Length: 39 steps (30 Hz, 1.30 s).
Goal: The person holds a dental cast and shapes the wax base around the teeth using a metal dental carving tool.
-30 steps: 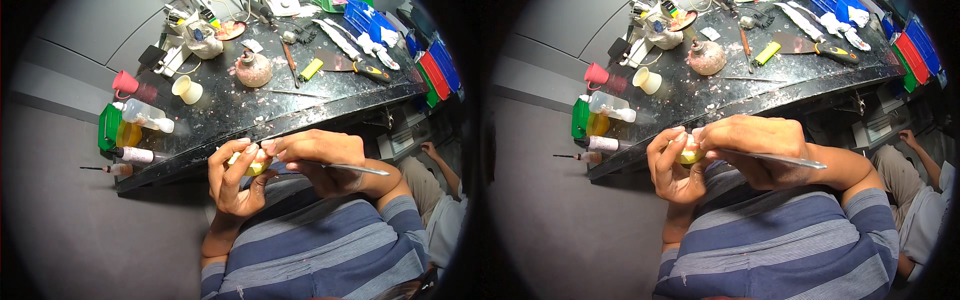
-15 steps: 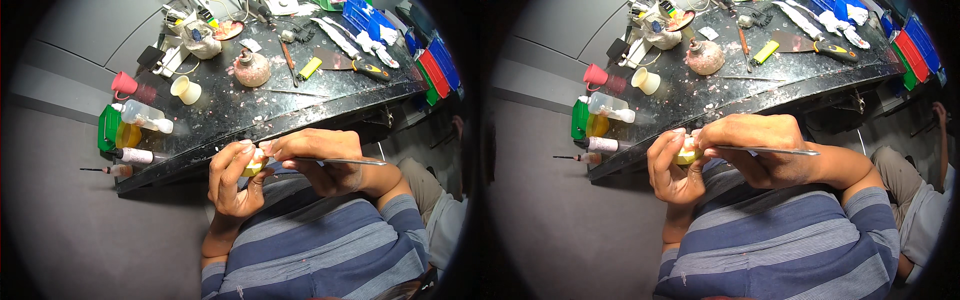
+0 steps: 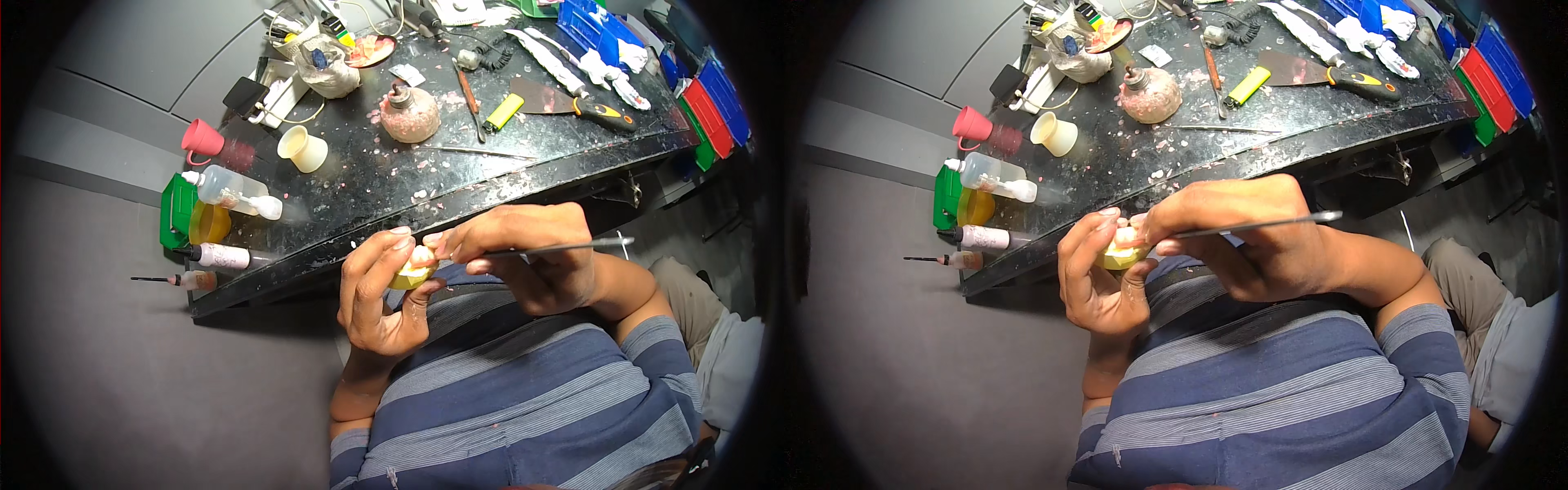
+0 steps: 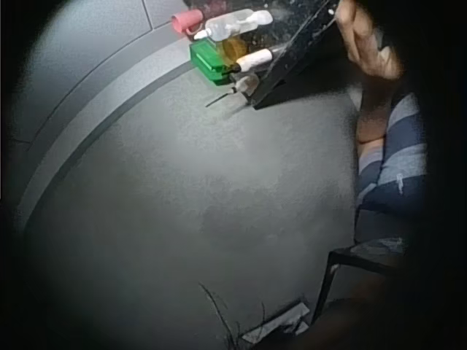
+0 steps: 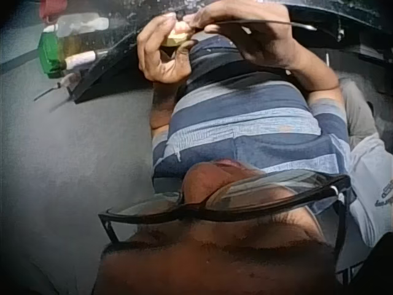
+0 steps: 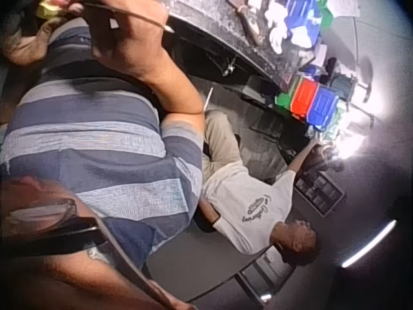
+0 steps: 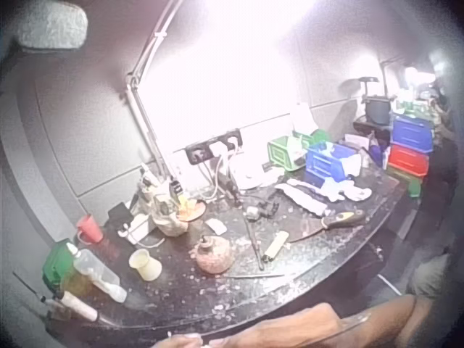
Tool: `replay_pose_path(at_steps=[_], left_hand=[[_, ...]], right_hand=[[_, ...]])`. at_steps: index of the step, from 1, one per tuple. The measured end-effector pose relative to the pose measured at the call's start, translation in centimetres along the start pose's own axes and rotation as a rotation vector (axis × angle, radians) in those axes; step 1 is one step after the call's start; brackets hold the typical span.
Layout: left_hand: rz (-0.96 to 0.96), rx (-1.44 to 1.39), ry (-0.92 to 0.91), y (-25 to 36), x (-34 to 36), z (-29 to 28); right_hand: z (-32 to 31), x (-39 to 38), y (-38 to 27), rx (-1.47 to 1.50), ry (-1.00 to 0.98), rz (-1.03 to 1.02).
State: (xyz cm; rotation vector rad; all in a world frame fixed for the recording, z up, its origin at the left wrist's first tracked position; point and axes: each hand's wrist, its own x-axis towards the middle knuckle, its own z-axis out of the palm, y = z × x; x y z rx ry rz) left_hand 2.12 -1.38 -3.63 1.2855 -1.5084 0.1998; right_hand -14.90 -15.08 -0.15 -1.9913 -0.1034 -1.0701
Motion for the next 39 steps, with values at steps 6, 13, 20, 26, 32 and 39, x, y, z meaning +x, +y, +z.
replay_pose_path(at_steps=[6, 13, 20, 26, 32, 39], left_hand=[[-0.273, -0.435, 0.010, 0.0, -0.2, 0.0], [-0.434, -0.744, 0.017, -0.2, 0.2, -0.5], [-0.741, -1.813, -0.036, -4.0, 1.0, -1.4], [-0.642, -1.220, -0.065, -3.6, 0.1, -0.2], [-0.386, -0.485, -0.147, 0.4, 1.0, 0.1], [-0.186, -0.477, -0.156, 0.2, 1.1, 0.3]], right_hand=[[-0.7, 0.0, 1.6, 0.216, 0.177, 0.019], [-3.7, -1.1, 1.1, 0.155, 0.319, -0.062], [-9.4, -0.9, 0.2, -0.399, 0.702, -0.324], [-6.4, 0.2, 1.5, -0.334, 0.224, -0.068], [-2.3, -1.5, 1.0, 0.137, 0.116, 0.146], [-0.4, -0.9, -0.4, 0.067, -0.030, -0.018]])
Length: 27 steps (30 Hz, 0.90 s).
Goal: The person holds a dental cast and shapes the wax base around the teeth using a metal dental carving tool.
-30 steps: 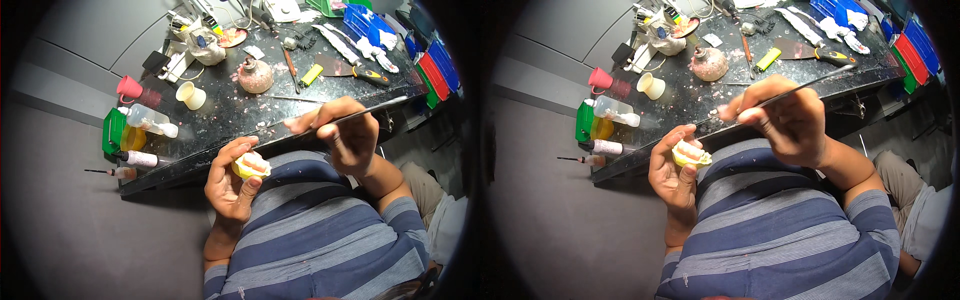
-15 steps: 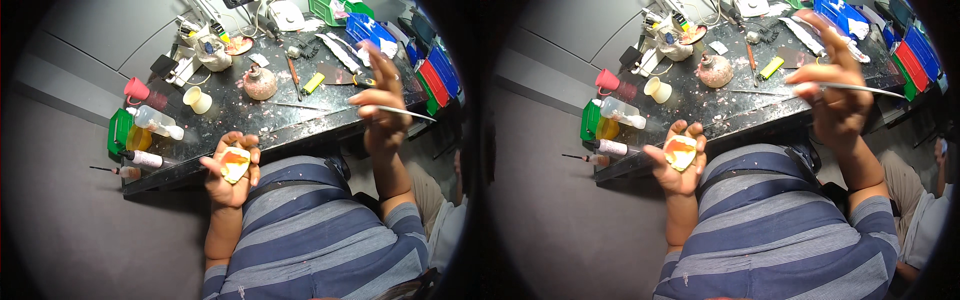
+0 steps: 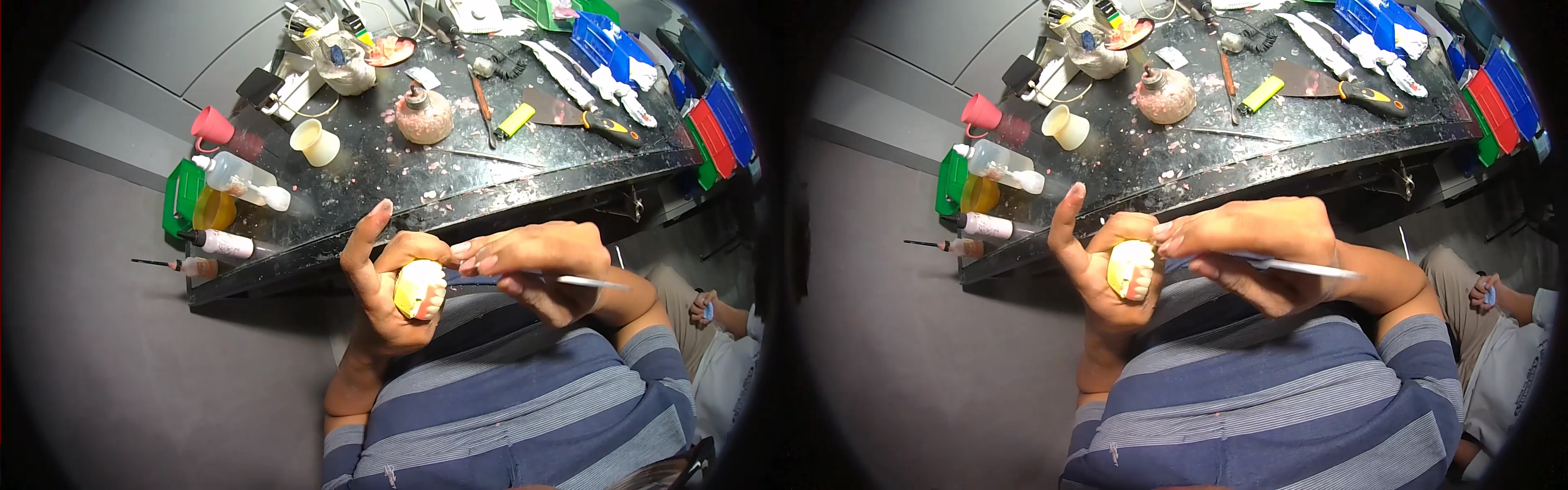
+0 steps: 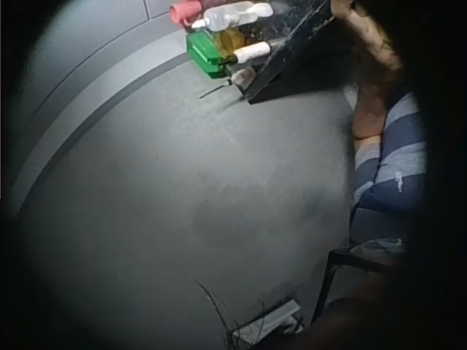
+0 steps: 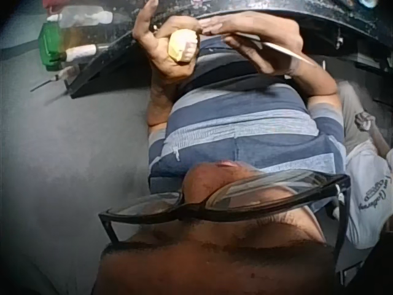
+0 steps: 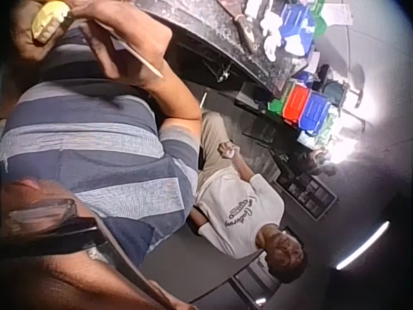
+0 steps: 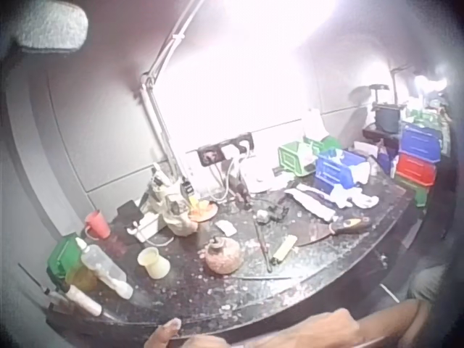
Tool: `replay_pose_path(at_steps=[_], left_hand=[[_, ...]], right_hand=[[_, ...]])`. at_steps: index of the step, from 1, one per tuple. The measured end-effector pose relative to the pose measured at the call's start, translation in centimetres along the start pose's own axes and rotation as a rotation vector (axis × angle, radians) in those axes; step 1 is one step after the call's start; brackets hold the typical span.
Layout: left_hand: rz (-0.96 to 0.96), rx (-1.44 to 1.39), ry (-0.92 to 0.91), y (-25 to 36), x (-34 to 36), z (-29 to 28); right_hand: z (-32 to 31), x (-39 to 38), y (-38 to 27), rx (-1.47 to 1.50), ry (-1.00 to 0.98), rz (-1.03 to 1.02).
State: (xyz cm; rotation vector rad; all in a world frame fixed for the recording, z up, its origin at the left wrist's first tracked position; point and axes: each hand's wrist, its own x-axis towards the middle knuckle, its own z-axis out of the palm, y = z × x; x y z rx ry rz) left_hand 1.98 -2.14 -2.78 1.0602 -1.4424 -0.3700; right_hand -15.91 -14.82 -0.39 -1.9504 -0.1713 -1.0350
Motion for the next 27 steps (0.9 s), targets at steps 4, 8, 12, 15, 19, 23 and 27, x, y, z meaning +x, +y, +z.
replay_pose_path(at_steps=[4, 8, 12, 15, 19, 23, 27], left_hand=[[-0.193, -0.199, 0.082, 1.0, -0.6, 0.4], [-0.243, -0.179, 0.071, 1.9, -0.4, 0.4], [-0.219, -0.187, 0.016, 1.4, -0.6, -0.3], [-0.192, -0.176, -0.036, 1.1, -0.8, -0.5], [-0.162, -0.195, -0.045, 0.7, -0.8, -0.6], [-0.120, -0.159, -0.046, 0.5, -0.7, -0.1], [-0.052, -0.033, 0.087, -0.2, -0.9, 0.7]], right_hand=[[0.2, 0.4, -0.6, -0.058, -0.098, -0.067], [0.9, -0.4, -0.3, 0.008, -0.110, -0.032], [1.1, -0.1, -0.5, -0.005, -0.105, -0.040], [1.2, 0.0, -0.6, -0.013, -0.094, -0.040], [1.1, 0.1, -0.7, -0.007, -0.090, -0.035], [1.4, -0.1, -0.5, -0.024, -0.071, -0.030], [1.2, -0.2, -0.1, -0.070, -0.037, -0.052]])
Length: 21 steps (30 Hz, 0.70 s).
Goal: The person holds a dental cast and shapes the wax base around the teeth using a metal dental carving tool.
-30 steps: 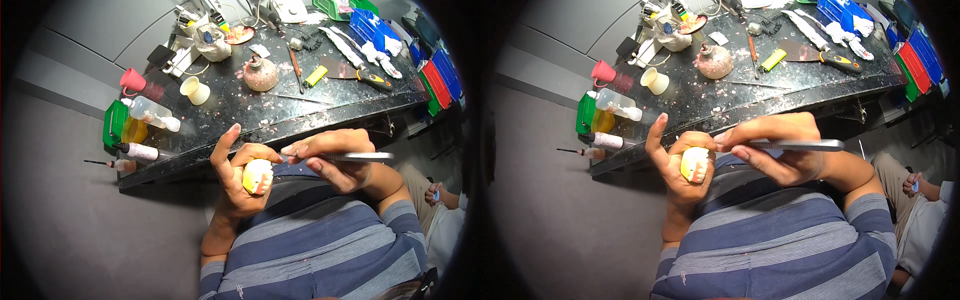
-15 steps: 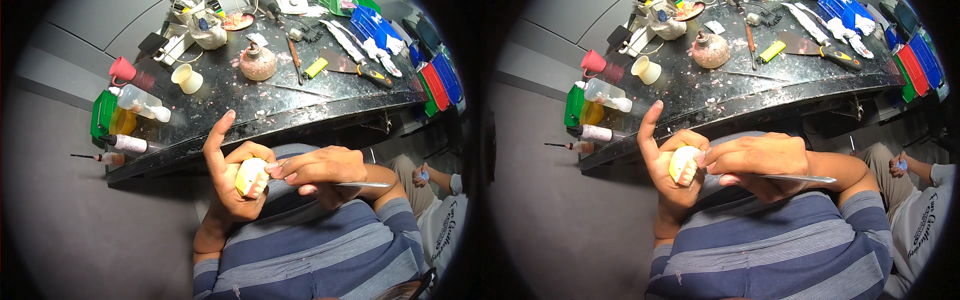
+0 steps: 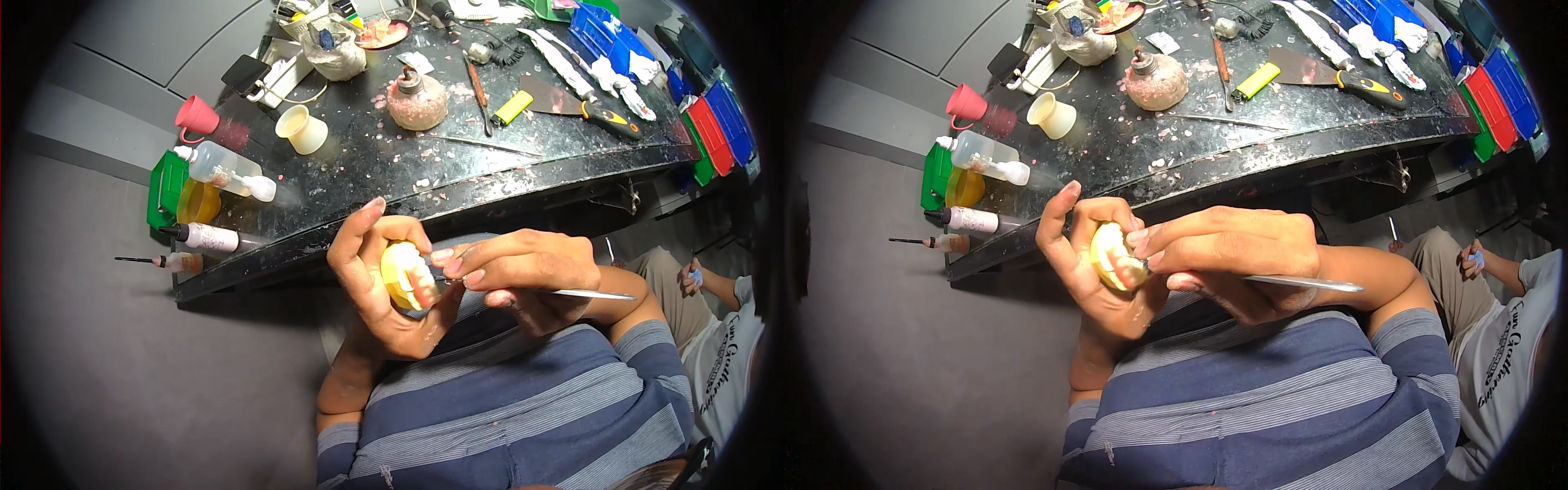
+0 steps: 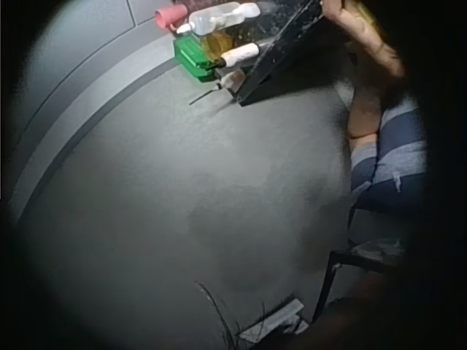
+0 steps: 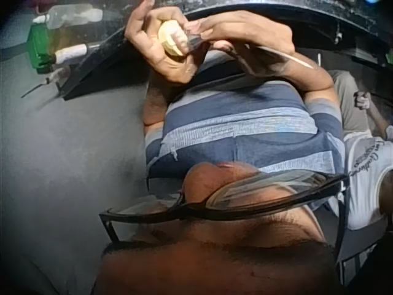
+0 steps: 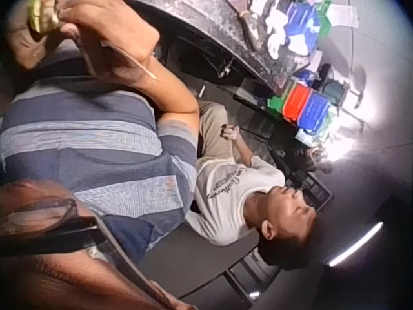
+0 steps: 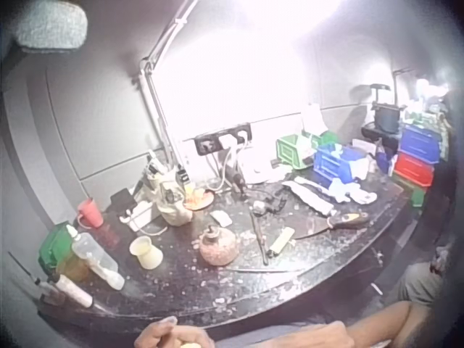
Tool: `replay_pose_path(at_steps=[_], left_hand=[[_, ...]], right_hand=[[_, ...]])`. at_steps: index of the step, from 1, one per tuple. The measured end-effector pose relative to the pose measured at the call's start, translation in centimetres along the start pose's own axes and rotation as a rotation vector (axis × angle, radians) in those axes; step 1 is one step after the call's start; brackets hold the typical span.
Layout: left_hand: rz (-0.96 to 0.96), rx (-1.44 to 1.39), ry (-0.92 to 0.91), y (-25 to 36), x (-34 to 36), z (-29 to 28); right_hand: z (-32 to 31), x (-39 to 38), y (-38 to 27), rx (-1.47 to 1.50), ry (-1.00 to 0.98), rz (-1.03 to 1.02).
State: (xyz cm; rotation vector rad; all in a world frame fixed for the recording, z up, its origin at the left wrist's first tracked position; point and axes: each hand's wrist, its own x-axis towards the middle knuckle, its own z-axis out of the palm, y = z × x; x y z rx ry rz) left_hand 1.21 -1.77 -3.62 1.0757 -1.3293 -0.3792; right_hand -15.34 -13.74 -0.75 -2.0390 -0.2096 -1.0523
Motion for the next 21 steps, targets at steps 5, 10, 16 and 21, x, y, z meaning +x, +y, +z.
replay_pose_path(at_steps=[5, 10, 16, 21], left_hand=[[0.118, 0.275, -0.021, -1.3, -0.1, -0.7], [0.177, 0.509, -0.080, -0.2, 0.6, -1.1], [0.040, 0.316, 0.006, -1.4, -0.2, -0.7], [0.217, 0.402, 0.054, -0.9, -0.1, -0.3]], right_hand=[[-0.4, 0.0, -0.5, -0.075, 0.006, 0.007], [-4.1, 1.0, -1.4, -0.544, 0.039, -0.038], [-3.4, 0.5, 0.3, -0.214, 0.348, -0.059], [-0.3, 1.0, 0.6, -0.300, 0.049, -0.268]])
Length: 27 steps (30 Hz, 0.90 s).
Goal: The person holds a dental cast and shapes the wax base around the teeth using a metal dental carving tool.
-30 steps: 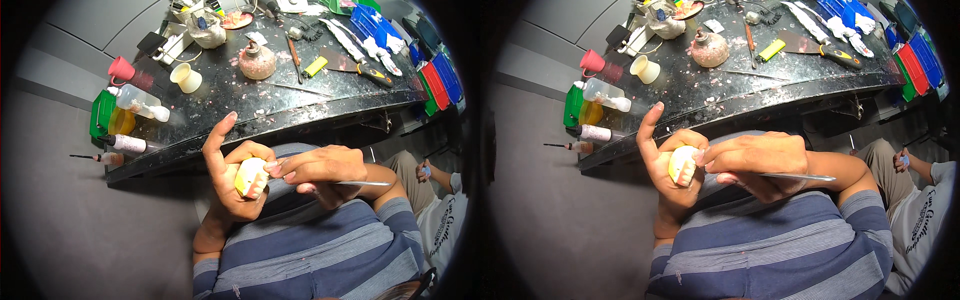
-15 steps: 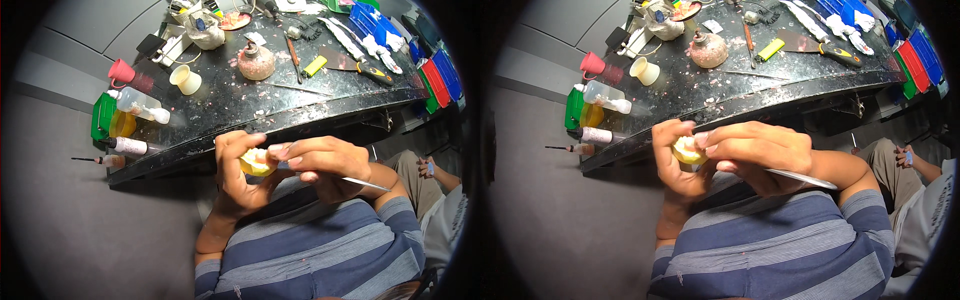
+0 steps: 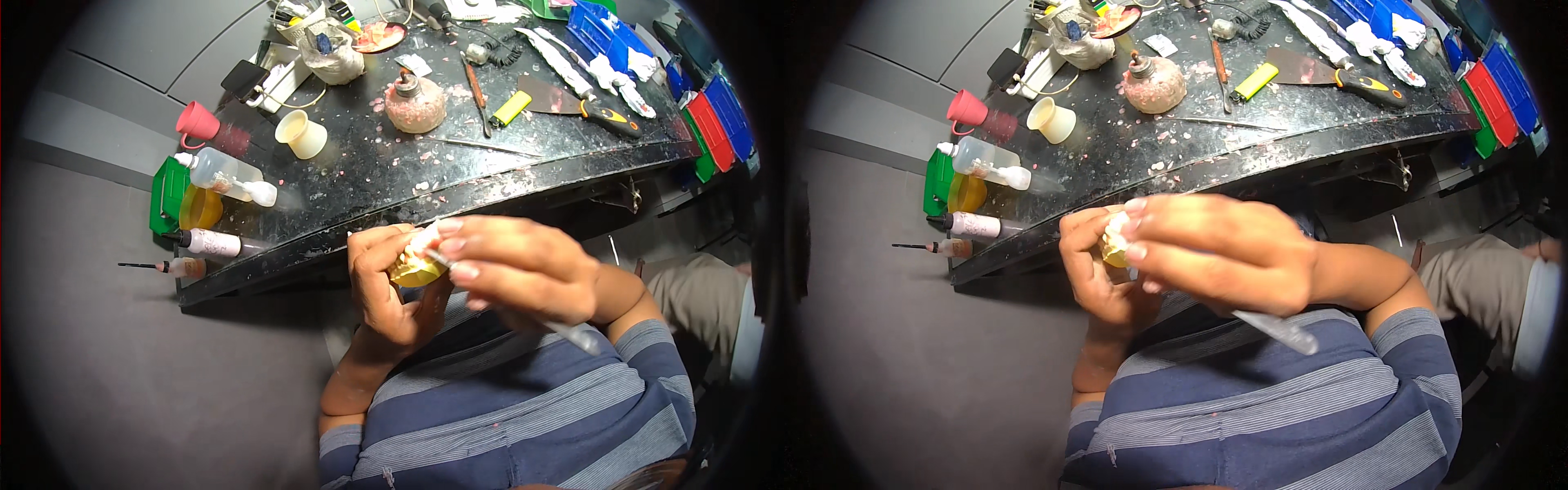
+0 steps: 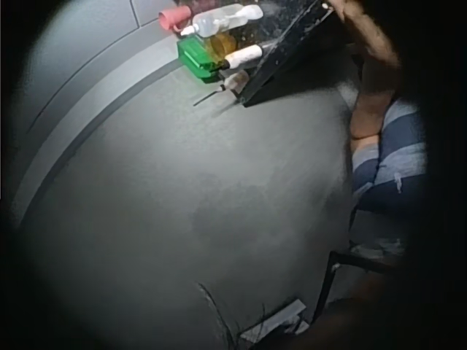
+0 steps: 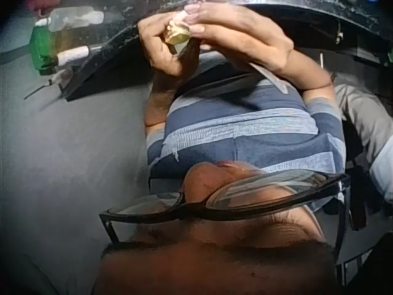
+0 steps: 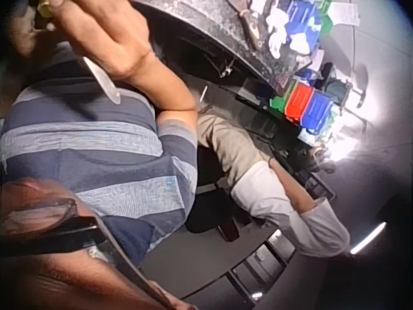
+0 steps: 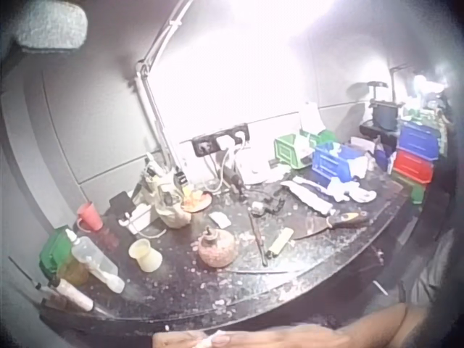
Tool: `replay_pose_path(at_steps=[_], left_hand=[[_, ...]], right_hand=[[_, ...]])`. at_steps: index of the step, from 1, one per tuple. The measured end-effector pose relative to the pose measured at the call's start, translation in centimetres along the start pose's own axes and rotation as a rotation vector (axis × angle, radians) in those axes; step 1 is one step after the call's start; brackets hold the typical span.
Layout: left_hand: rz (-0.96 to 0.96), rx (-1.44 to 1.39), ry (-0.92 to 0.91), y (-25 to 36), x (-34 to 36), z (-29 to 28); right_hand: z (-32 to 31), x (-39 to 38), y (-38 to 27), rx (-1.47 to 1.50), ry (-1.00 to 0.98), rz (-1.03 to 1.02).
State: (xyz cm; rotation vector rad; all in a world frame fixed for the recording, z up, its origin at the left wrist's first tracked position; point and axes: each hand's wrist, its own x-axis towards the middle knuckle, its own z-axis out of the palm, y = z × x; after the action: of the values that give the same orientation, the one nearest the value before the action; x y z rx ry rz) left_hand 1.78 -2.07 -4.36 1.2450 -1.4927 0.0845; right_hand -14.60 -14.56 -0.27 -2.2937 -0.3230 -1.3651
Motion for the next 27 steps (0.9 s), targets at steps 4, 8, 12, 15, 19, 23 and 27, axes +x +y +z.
replay_pose_path(at_steps=[4, 8, 12, 15, 19, 23, 27], left_hand=[[0.030, 0.089, -0.010, 0.1, -0.4, -0.1], [0.049, 0.096, -0.015, 0.0, -0.8, -0.3], [0.049, 0.082, -0.009, -0.2, -1.1, -0.4], [0.056, 0.098, -0.026, -0.1, -0.9, -0.6], [0.057, 0.104, -0.016, 0.0, -1.0, -0.6], [0.056, 0.163, -0.030, 0.3, -0.9, -0.9], [0.087, 0.240, -0.035, 0.3, -0.7, -1.0]], right_hand=[[2.9, -1.1, 0.8, -0.065, 0.129, -0.161], [3.1, -1.1, 0.7, -0.074, 0.126, -0.194], [3.3, -1.4, 0.7, -0.088, 0.134, -0.191], [3.3, -1.4, 0.6, -0.089, 0.143, -0.194], [3.3, -1.3, 0.6, -0.087, 0.144, -0.191], [3.4, -1.2, 0.6, -0.079, 0.148, -0.193], [2.7, -1.5, 0.4, -0.062, 0.065, -0.155]])
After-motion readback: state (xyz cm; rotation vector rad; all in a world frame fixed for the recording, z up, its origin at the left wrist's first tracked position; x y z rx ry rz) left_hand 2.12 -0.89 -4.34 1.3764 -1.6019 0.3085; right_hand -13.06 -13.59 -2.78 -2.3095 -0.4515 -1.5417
